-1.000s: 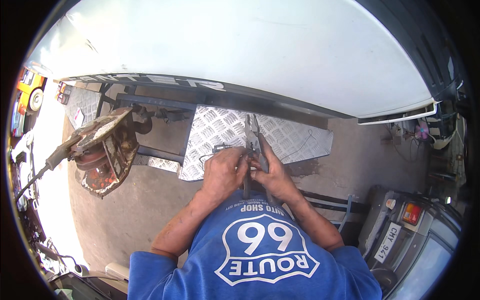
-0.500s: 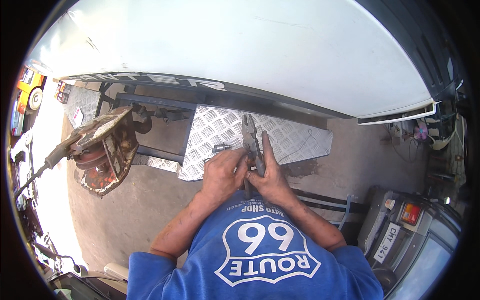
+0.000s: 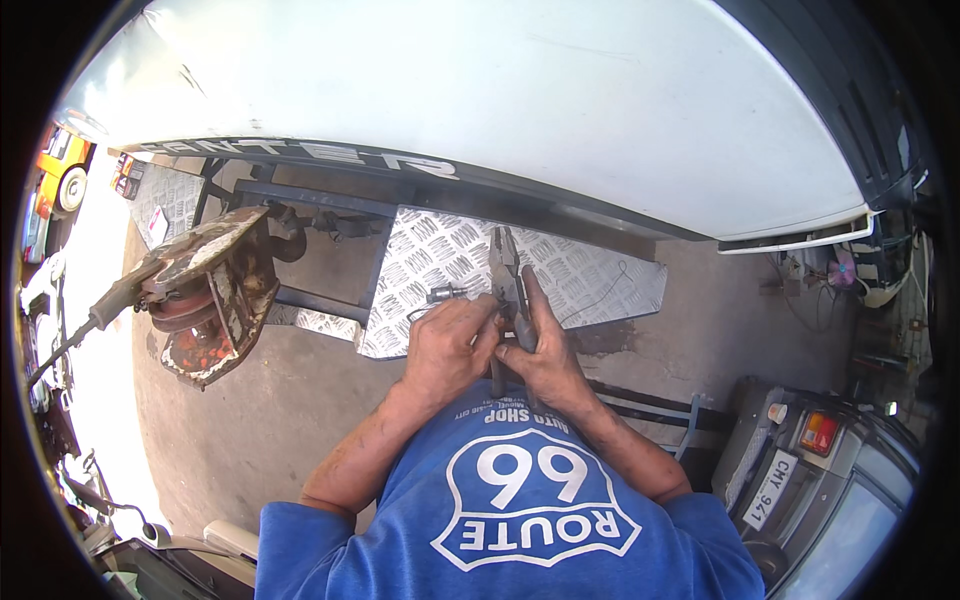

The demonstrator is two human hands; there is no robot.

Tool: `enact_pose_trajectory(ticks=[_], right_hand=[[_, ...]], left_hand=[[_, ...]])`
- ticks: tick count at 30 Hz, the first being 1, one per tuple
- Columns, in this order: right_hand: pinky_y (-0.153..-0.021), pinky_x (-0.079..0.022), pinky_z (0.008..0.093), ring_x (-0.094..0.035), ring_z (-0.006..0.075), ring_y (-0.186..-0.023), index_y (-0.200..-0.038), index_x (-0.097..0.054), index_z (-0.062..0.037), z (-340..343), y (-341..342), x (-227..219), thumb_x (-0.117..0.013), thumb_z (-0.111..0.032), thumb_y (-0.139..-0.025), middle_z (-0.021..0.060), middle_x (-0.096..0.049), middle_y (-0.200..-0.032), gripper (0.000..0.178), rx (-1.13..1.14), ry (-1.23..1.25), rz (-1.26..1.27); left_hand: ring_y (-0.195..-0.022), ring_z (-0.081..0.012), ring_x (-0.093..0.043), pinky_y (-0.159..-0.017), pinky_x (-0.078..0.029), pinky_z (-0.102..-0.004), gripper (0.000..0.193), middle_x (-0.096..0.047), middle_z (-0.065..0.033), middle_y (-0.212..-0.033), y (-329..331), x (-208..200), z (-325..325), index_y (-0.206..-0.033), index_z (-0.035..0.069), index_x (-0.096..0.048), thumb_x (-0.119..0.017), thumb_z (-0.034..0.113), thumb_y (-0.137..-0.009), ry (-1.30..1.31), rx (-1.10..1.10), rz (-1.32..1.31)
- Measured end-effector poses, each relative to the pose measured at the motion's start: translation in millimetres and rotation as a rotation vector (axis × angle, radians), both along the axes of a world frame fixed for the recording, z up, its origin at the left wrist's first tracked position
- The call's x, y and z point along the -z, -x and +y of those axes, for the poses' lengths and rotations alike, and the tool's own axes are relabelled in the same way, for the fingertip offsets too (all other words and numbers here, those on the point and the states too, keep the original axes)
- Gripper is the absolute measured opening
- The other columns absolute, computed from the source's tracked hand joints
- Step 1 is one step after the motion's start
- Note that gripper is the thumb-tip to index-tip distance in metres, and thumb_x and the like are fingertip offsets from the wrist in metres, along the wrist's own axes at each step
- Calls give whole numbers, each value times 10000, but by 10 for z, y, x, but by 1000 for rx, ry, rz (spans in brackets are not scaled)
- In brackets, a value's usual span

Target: The person picks up a small metal part and pliers, walks to the back of a white truck, and uses the pliers to manipulate the part on the truck's metal step. The person repeatedly adjusts the part with the pliers and hands.

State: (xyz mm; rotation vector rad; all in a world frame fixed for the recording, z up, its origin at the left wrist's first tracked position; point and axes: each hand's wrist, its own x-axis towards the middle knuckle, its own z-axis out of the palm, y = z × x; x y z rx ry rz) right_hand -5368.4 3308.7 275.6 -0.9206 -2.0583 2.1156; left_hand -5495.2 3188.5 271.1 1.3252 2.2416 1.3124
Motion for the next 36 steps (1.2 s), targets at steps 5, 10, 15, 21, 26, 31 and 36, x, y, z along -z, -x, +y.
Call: enact_pose_trajectory(ticks=[5,10,15,21,26,31,36], right_hand=[[-1036,-496,351,-612,254,-1186,-1654,-6,-37,-48,-23,24,-691,-10,-839,203,-606,-1277,1065,15,-71,-23],[-968,-516,312,-633,188,-1073,-1545,-307,3,-26,-22,88,-714,-61,-851,126,-630,-1154,807,90,235,58],[-901,-520,291,-622,150,-1004,-1181,-588,13,35,-2,90,-704,-81,-860,74,-639,-1078,354,5,139,-41],[-716,-541,289,-640,119,-798,-1053,-605,12,55,73,71,-649,-82,-899,56,-664,-899,186,-33,441,-45],[-612,-520,290,-638,121,-688,-997,-615,8,89,206,14,-609,-111,-951,64,-659,-780,128,-86,215,-80],[-613,-518,324,-647,147,-668,-1042,-629,9,86,244,-36,-636,-184,-983,87,-651,-747,202,-79,-54,-197],[-558,-510,355,-630,156,-602,-1039,-606,-12,130,177,17,-659,-201,-1000,61,-621,-692,200,23,-185,-188]], left_hand=[[-793,-317,-718,-712,-572,-400,192,-734,-158,-896,-11,14,2,-1027,-14,-725,-738,14,-838,0,14,8],[-752,-322,-693,-677,-557,-426,228,-689,-142,-811,-3,23,26,-1033,0,-719,-732,50,-811,-22,29,28],[-767,-337,-697,-687,-558,-441,226,-692,-151,-820,0,41,27,-1032,-6,-715,-726,58,-815,-14,22,16],[-774,-347,-695,-696,-559,-453,173,-689,-156,-828,3,23,19,-987,-1,-693,-724,68,-831,6,7,0],[-801,-345,-717,-717,-572,-426,144,-710,-165,-864,67,-28,26,-978,-9,-706,-733,49,-849,25,-10,-12],[-726,-336,-696,-673,-560,-410,102,-698,-168,-831,127,-48,-19,-941,-14,-692,-724,67,-888,64,-12,-79],[-616,-166,-579,-560,-475,-308,301,-703,-75,-870,122,-187,-311,-997,15,-645,-572,299,-1066,270,229,-973]])
